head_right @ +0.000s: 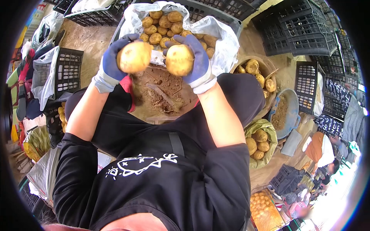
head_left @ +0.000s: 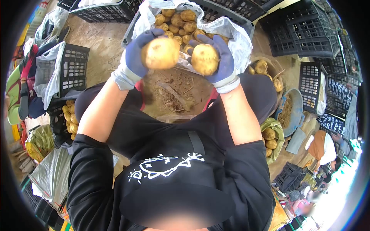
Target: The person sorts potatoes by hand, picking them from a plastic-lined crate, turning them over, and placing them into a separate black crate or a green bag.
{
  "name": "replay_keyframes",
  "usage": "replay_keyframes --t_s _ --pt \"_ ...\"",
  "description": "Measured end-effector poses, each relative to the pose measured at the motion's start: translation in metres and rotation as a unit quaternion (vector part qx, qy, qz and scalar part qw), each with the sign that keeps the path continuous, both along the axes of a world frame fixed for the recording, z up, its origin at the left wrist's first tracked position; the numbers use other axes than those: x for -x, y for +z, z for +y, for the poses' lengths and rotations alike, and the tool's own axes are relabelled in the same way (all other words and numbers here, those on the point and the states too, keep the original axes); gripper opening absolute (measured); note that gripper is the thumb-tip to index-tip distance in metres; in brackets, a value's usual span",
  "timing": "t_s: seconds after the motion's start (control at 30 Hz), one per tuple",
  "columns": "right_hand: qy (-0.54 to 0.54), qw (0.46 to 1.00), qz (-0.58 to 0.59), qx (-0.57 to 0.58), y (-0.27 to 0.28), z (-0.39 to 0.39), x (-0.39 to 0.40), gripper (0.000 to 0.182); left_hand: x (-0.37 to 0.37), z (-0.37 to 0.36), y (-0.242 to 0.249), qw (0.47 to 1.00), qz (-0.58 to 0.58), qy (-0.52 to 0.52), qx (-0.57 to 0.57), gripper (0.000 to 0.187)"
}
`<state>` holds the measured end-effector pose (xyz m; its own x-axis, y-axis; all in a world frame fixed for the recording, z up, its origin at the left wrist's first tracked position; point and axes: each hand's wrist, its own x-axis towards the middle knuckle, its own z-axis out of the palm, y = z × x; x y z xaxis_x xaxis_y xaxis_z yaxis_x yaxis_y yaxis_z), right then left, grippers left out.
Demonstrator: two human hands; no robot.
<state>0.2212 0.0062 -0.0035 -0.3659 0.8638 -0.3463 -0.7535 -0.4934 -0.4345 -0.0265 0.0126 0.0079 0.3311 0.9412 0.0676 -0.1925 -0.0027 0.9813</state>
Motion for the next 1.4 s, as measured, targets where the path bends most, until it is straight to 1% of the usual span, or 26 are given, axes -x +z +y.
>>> replay_keyframes --t_s 0.03,0.1,0.13,0.17,0.2,0.23,0.3,0.47,0.53,0.6,0.67,0.7,0.73,0.8,0.83,0.87,0.93,1.0,1.07,1.13,1.2,1.23,1.27,1.33,1.37,1.4 --pt "0.0 1.0 0.0 -0.001 -0.006 -0.001 0.002 0.036 0.0 0.0 0.0 0.999 0.042 -0.014 0.024 0.034" --pt "-0.049 0.924 -0.272 -0.266 -0.026 -0.006 0.007 0.041 -0.002 0.0 -0.021 0.989 0.102 -0.094 0.06 0.039" --pt "-0.047 0.924 -0.272 -0.265 -0.022 -0.008 0.01 0.041 -0.005 0.0 -0.025 0.977 0.153 -0.143 0.043 0.04" --pt "-0.069 0.948 -0.221 -0.217 -0.015 -0.009 0.012 0.042 -0.018 -0.009 -0.022 0.976 0.092 -0.159 0.119 0.043" --pt "-0.09 0.967 -0.169 -0.167 -0.01 -0.011 0.014 0.043 -0.02 -0.015 -0.032 0.972 0.137 -0.19 0.028 0.045" --pt "-0.087 0.967 -0.168 -0.168 -0.008 -0.011 0.014 0.043 -0.029 -0.019 -0.02 0.968 0.124 -0.189 0.108 0.045" --pt "-0.04 0.922 -0.284 -0.259 -0.006 -0.011 0.015 0.042 -0.04 -0.025 -0.007 0.954 0.056 -0.196 0.221 0.047" --pt "-0.033 0.882 -0.401 -0.246 0.01 -0.012 0.024 0.045 -0.038 -0.022 0.007 0.954 0.046 -0.161 0.248 0.047" --pt "0.044 0.692 -0.649 -0.311 0.028 -0.021 0.024 0.051 -0.035 -0.019 0.007 0.956 0.035 -0.157 0.245 0.048" --pt "0.048 0.692 -0.658 -0.295 0.027 -0.021 0.022 0.056 -0.032 -0.02 -0.004 0.954 0.03 -0.161 0.25 0.047" --pt "-0.005 0.717 -0.616 -0.327 0.009 -0.017 0.016 0.054 -0.026 -0.018 -0.02 0.96 0.131 -0.231 0.089 0.046" --pt "-0.076 0.663 -0.6 -0.441 -0.016 -0.009 0.01 0.05 -0.026 -0.018 -0.019 0.96 0.132 -0.233 0.089 0.046" --pt "-0.077 0.663 -0.6 -0.441 -0.014 -0.01 0.009 0.05 -0.029 -0.017 -0.01 0.96 0.089 -0.214 0.154 0.047" --pt "-0.116 0.565 -0.667 -0.471 -0.009 -0.009 0.006 0.047 -0.032 -0.015 -0.005 0.956 0.045 -0.192 0.218 0.048" --pt "-0.015 0.84 -0.478 -0.255 -0.003 -0.007 0.007 0.037 -0.032 -0.013 -0.006 0.96 0.042 -0.178 0.213 0.05" --pt "-0.013 0.84 -0.478 -0.258 0.003 -0.008 0.008 0.037 -0.032 -0.012 -0.005 0.964 0.039 -0.163 0.208 0.052" --pt "0.08 0.931 -0.33 -0.134 0.026 -0.012 0.01 0.041 -0.035 -0.014 -0.004 0.961 0.0 -0.142 0.239 0.055" --pt "0.096 0.912 -0.355 -0.184 0.029 -0.01 0.012 0.048 -0.035 -0.016 -0.012 0.979 -0.001 -0.136 0.151 0.059" --pt "0.033 0.898 -0.373 -0.233 0.018 -0.013 0.011 0.058 -0.033 -0.017 0.007 0.968 -0.007 -0.153 0.199 0.064" --pt "0.047 0.898 -0.376 -0.226 0.015 -0.013 0.009 0.055 -0.033 -0.018 0.018 0.973 0.01 -0.149 0.176 0.069" --pt "-0.01 0.888 -0.341 -0.309 0.005 -0.013 0.009 0.044 -0.032 -0.016 0.017 0.977 -0.003 -0.126 0.174 0.071" --pt "-0.014 0.939 -0.25 -0.235 0.007 -0.014 0.009 0.036 -0.032 -0.015 0.017 0.98 -0.016 -0.104 0.17 0.074" --pt "-0.014 0.939 -0.249 -0.236 0.002 -0.011 0.006 0.036 -0.031 -0.014 0.017 0.98 -0.015 -0.104 0.169 0.074" --pt "-0.076 0.973 -0.113 -0.184 -0.005 -0.003 0.004 0.035 -0.031 -0.012 0.019 0.985 -0.018 -0.103 0.137 0.077" --pt "-0.093 0.978 -0.133 -0.128 0.0 -0.003 0.006 0.053 -0.03 -0.011 0.022 0.985 -0.018 -0.104 0.136 0.077" --pt "-0.096 0.978 -0.134 -0.129 0.007 -0.005 0.008 0.053 -0.028 -0.011 0.024 0.981 0.0 -0.116 0.156 0.077"
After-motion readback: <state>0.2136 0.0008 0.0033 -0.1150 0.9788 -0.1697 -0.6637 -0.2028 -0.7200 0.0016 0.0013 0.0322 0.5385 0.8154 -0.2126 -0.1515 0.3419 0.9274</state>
